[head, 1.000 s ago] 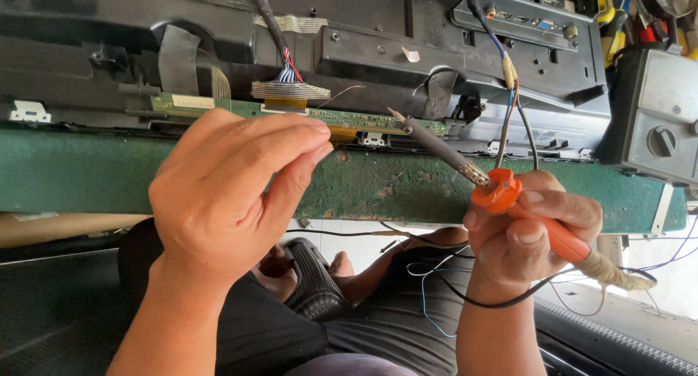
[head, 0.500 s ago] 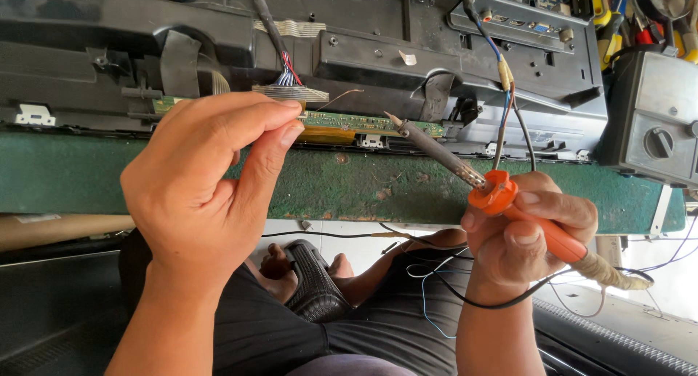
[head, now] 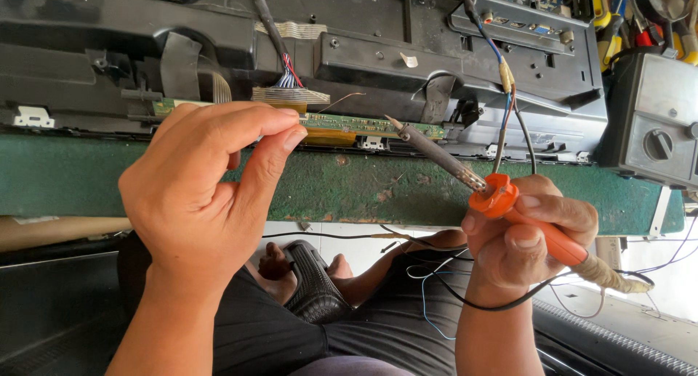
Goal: The person uses a soldering iron to apply heat and solder to a circuit board inside an open electronic device. They hold a thin wire against the board while soldering specific connection points.
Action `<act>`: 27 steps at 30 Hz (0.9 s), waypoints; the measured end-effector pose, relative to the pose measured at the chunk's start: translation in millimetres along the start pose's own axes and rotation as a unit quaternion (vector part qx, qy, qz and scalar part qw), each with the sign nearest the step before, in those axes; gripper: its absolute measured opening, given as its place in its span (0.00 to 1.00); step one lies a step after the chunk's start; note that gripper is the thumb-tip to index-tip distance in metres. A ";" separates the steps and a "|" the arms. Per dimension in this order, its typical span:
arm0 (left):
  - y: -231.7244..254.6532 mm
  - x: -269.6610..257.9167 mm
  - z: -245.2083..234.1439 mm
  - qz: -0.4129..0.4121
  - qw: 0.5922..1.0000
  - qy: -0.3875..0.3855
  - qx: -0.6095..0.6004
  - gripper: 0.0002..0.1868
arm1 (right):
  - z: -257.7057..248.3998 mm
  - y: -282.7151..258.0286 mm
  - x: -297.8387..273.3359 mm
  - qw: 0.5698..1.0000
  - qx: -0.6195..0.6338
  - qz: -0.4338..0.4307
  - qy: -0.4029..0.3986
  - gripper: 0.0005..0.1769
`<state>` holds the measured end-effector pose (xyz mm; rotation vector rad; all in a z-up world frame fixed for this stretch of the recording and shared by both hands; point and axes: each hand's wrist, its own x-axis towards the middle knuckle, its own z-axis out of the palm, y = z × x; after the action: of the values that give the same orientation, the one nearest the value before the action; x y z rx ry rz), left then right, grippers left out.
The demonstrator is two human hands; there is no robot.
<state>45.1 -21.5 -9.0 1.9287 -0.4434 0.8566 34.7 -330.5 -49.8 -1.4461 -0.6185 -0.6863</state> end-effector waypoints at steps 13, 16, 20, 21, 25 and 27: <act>0.5 2.1 0.1 0.022 1.000 -0.011 0.008 0.05 | 0.6 -0.4 -0.5 1.000 0.005 0.001 0.006 0.16; -0.1 3.0 0.3 0.032 0.999 -0.018 0.004 0.06 | 0.0 0.0 -0.8 1.000 0.010 0.000 0.005 0.15; -1.3 2.4 1.7 0.047 0.998 -0.034 0.013 0.07 | 0.5 -1.0 -1.8 1.000 0.002 0.005 0.011 0.16; -0.5 2.4 1.1 0.046 0.998 -0.034 0.013 0.07 | 1.0 -0.9 -1.9 1.000 0.002 0.005 0.011 0.16; 1.8 1.5 0.2 0.020 1.000 -0.020 0.013 0.06 | 1.1 0.2 -1.0 1.000 0.012 -0.001 0.013 0.15; 0.9 -0.1 0.4 0.004 1.000 -0.008 0.014 0.05 | 0.5 0.6 -1.5 1.000 0.017 -0.004 0.009 0.15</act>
<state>44.6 -22.3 -8.7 1.9623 -0.4505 0.8574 34.2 -330.0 -51.4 -1.4045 -0.6188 -0.6906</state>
